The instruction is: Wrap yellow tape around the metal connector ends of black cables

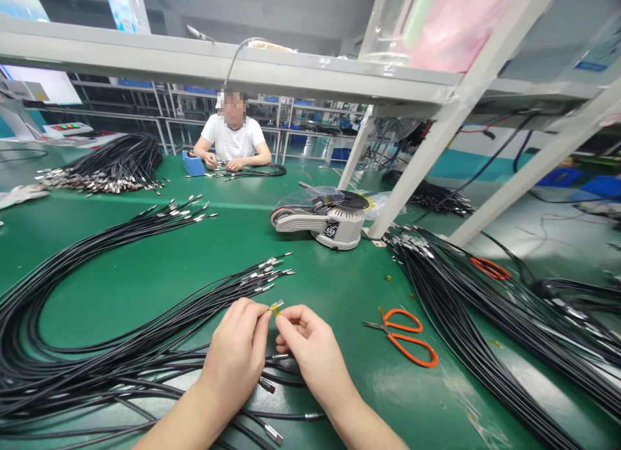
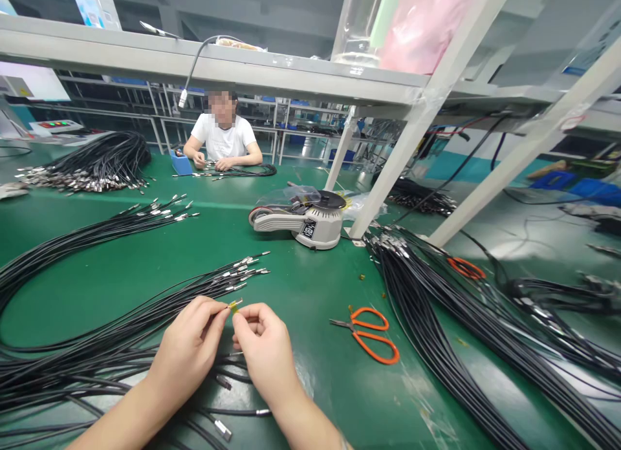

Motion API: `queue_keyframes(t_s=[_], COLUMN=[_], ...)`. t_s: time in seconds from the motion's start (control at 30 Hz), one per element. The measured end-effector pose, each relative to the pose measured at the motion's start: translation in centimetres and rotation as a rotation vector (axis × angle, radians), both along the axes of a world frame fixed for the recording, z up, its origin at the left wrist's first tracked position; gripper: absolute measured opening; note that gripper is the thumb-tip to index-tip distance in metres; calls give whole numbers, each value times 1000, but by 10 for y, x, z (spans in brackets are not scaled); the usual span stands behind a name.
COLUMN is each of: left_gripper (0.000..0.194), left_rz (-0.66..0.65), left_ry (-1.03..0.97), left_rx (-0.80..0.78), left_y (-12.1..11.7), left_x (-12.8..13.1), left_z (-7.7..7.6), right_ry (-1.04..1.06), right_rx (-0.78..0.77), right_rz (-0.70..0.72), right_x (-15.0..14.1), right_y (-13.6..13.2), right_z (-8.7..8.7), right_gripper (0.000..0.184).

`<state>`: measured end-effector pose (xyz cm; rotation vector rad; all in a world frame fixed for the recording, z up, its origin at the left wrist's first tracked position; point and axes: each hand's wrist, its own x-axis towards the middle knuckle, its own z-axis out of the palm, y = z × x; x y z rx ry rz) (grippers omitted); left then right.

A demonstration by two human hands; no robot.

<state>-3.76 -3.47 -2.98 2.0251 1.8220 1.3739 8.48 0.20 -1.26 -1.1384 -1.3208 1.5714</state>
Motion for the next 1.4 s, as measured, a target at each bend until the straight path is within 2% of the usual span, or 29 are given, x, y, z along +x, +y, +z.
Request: queue_keyframes(t_s=[0.43, 0.6, 0.9, 1.03, 1.13, 1.3, 1.4], left_gripper=[25, 25, 29, 30, 30, 30, 30], left_rz=[-7, 8, -67, -95, -165, -408, -534], left_ry=[-277, -428, -773, -837, -922, -1153, -1220], left_rx=[-299, -388, -534, -547, -577, -657, -719], left_y=[-2, -2, 1, 2, 2, 3, 2], left_x=[2, 2, 2, 3, 2, -4, -9], left_z=[10, 9, 9, 11, 13, 21, 26], right_ry=[-31, -31, -45, -55, -38, 32, 45], right_rx=[16, 21, 57, 69, 76, 102, 142], right_rz=[-30, -37, -44, -43, -34, 22, 59], right_x=[0, 1, 1, 2, 2, 5, 7], right_y=[-1, -2, -2, -3, -2, -2, -2], right_z=[4, 5, 6, 7, 5, 5, 5], right_gripper=[18, 17, 14, 15, 17, 17, 16])
